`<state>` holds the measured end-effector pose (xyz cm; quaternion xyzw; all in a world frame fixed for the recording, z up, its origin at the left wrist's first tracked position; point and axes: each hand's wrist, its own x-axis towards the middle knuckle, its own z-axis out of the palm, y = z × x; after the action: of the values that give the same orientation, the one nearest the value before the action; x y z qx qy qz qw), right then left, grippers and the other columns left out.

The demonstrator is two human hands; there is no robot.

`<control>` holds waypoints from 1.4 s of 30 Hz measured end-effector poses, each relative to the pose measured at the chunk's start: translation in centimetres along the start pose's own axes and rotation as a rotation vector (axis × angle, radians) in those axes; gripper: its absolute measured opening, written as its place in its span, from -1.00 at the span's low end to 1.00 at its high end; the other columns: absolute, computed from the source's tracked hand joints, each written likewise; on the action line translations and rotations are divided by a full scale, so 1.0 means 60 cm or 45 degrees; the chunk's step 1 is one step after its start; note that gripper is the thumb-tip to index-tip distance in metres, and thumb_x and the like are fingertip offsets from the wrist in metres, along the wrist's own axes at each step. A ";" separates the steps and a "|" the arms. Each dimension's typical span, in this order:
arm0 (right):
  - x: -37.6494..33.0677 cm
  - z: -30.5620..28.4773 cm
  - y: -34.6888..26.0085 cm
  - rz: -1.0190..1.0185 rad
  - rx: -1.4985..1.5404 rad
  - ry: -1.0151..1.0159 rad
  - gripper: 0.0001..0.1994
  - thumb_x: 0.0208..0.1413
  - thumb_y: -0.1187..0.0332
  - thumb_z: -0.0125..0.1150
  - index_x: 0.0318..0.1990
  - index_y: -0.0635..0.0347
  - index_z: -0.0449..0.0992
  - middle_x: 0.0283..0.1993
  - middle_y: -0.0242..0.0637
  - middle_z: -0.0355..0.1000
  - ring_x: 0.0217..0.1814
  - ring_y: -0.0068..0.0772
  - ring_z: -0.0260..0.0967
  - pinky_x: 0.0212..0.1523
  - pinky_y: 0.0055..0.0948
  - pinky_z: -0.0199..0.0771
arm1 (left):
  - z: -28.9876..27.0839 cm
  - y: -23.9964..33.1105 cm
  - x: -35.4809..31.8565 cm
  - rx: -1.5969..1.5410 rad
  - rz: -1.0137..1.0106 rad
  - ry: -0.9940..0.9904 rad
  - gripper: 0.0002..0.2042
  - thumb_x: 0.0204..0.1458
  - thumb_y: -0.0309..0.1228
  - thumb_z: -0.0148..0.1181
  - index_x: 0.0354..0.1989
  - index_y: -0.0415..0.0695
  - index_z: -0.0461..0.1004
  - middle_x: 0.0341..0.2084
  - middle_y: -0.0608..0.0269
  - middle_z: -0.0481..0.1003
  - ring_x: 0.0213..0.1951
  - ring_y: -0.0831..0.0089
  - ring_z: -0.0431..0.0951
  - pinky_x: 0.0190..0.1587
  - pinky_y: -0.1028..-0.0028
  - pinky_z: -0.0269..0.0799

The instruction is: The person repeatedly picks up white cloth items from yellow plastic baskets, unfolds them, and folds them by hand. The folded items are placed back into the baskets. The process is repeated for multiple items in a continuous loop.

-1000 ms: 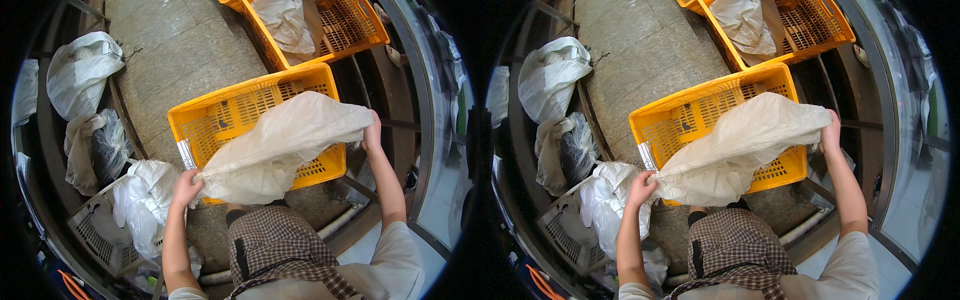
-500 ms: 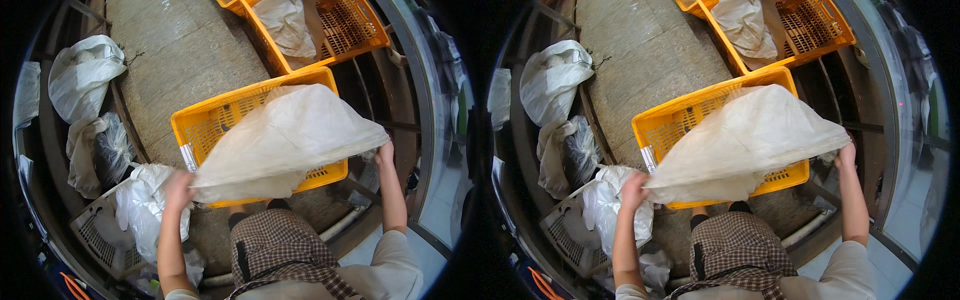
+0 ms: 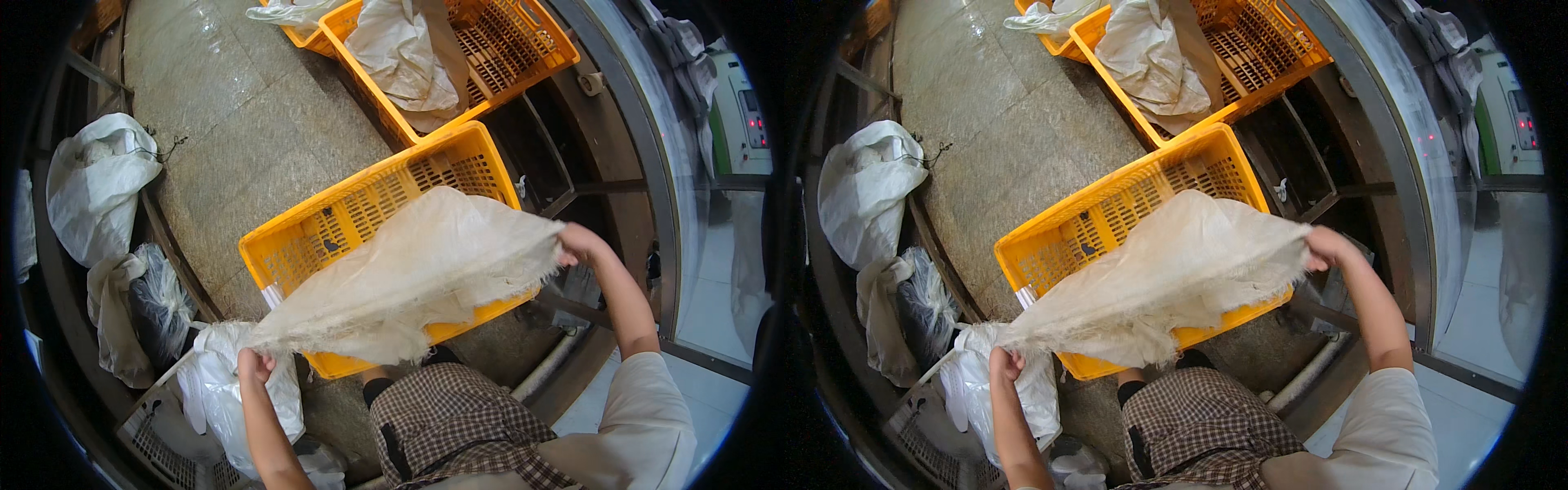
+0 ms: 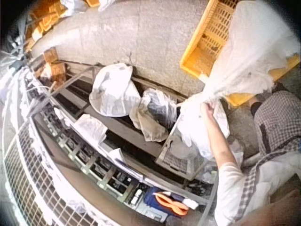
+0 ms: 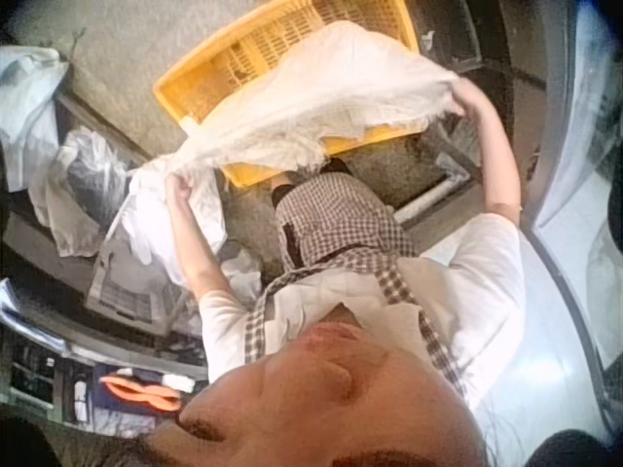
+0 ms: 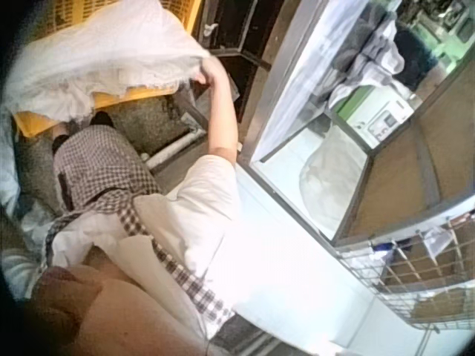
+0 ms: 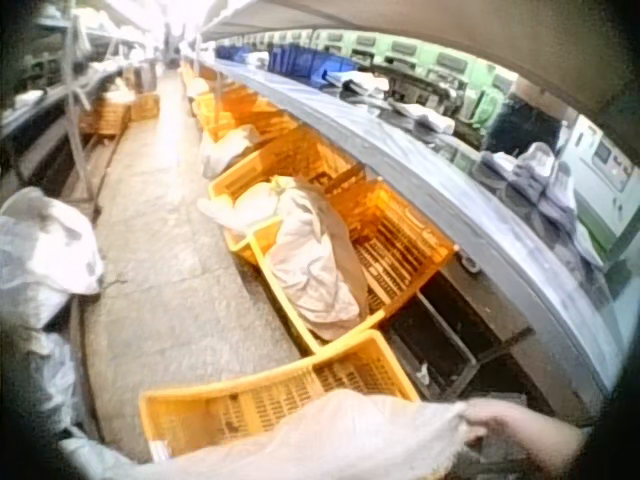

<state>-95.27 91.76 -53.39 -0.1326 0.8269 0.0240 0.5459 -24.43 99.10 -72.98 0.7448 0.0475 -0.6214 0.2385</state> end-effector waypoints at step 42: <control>0.301 0.025 -0.178 -0.769 0.180 0.507 -0.66 0.09 0.39 -0.01 0.04 0.26 0.33 -0.10 -0.27 0.40 -0.11 -0.48 0.35 -0.07 -0.52 0.33 | 0.016 -0.106 0.164 0.553 0.238 -0.061 -0.42 0.12 -0.12 -0.03 0.19 -0.29 0.11 0.10 0.12 0.27 0.11 0.25 0.27 0.10 0.40 0.21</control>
<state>-97.95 78.26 -69.28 -0.3348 0.8401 -0.2218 0.3646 -25.40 102.08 -84.27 0.7648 -0.1623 -0.6098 0.1302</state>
